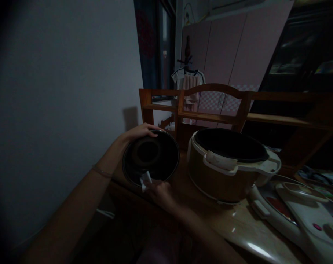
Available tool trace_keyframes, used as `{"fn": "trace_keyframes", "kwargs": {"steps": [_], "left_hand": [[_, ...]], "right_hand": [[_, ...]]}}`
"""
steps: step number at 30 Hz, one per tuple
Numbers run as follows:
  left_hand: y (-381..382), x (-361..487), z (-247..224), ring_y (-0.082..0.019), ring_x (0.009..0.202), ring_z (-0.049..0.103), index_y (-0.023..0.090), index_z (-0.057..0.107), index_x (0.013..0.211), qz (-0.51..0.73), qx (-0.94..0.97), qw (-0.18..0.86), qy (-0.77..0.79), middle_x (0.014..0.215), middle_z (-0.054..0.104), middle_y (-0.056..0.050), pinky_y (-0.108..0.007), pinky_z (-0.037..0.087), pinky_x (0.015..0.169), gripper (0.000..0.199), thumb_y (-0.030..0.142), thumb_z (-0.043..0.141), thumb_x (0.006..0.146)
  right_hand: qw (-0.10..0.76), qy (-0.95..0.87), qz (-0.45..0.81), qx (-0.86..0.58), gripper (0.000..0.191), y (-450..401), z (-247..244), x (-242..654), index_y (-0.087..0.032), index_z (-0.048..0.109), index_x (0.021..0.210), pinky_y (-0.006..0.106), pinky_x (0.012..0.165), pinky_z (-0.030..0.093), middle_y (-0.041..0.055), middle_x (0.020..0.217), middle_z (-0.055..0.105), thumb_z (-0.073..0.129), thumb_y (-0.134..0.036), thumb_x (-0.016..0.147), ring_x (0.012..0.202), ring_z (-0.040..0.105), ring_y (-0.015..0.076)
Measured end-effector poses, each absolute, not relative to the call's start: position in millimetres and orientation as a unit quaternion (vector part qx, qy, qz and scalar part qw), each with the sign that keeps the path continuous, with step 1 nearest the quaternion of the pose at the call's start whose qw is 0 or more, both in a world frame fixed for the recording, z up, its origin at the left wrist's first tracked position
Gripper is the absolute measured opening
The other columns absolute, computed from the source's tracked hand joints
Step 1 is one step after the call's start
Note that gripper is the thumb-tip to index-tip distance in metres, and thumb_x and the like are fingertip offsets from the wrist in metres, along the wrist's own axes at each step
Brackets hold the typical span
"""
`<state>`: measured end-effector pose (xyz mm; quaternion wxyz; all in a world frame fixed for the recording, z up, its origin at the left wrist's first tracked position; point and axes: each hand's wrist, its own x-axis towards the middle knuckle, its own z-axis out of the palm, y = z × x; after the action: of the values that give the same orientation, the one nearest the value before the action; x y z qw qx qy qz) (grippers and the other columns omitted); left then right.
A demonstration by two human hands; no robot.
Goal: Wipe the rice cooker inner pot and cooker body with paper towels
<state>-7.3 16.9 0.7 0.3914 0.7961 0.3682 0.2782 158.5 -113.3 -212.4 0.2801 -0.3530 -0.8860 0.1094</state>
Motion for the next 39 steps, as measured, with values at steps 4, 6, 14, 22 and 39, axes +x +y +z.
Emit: {"fn": "trace_keyframes", "kwargs": {"steps": [4, 6, 14, 22, 39], "left_hand": [[19, -13, 1, -0.026, 0.104, 0.066, 0.016, 0.069, 0.124, 0.276, 0.796, 0.387, 0.374, 0.117, 0.073, -0.009, -0.038, 0.047, 0.097, 0.055, 0.018, 0.067, 0.069], [22, -14, 0, -0.026, 0.105, 0.066, 0.017, 0.07, 0.124, 0.277, 0.798, 0.382, 0.374, 0.116, 0.073, -0.007, -0.037, 0.046, 0.097, 0.056, 0.019, 0.067, 0.068], [26, -17, 1, -0.026, 0.104, 0.066, 0.017, 0.071, 0.121, 0.269, 0.805, 0.366, 0.382, 0.116, 0.073, -0.006, -0.034, 0.048, 0.095, 0.055, 0.023, 0.068, 0.067], [25, -27, 16, -0.024, 0.102, 0.068, 0.02, 0.071, 0.121, 0.185, 0.832, 0.364, 0.376, 0.114, 0.074, -0.004, -0.029, 0.05, 0.091, 0.052, 0.027, 0.069, 0.069], [-24, -14, 18, -0.028, 0.144, 0.04, 0.019, 0.046, 0.147, 0.296, 0.843, -0.063, 0.444, 0.154, 0.043, -0.013, -0.042, 0.031, 0.118, 0.067, 0.045, 0.061, 0.087]], "right_hand": [[0.252, -0.914, 0.011, -0.319, 0.045, -113, -207, 185, -0.025, 0.051, 0.142, 0.03, 0.103, 0.048, 0.0067, 0.138, 0.06, 0.052, -0.014, 0.098, 0.126, 0.057, 0.0178], [0.239, -0.918, -0.027, -0.314, 0.049, -111, -204, 194, -0.022, 0.048, 0.144, 0.032, 0.105, 0.048, 0.0093, 0.139, 0.059, 0.052, -0.009, 0.097, 0.129, 0.055, 0.0187], [0.221, -0.927, -0.131, -0.275, 0.045, -102, -207, 186, -0.011, 0.046, 0.141, 0.039, 0.101, 0.052, 0.0181, 0.13, 0.062, 0.048, -0.006, 0.097, 0.127, 0.057, 0.0238], [0.227, -0.927, -0.104, -0.28, 0.037, -134, -206, 159, -0.011, 0.05, 0.134, 0.036, 0.099, 0.051, 0.0159, 0.129, 0.064, 0.05, -0.013, 0.097, 0.118, 0.061, 0.0239], [0.321, -0.845, -0.037, -0.425, 0.052, -150, -218, 112, -0.019, 0.054, 0.134, 0.027, 0.073, 0.054, 0.0088, 0.103, 0.072, 0.049, -0.002, 0.086, 0.089, 0.07, 0.0191]]}}
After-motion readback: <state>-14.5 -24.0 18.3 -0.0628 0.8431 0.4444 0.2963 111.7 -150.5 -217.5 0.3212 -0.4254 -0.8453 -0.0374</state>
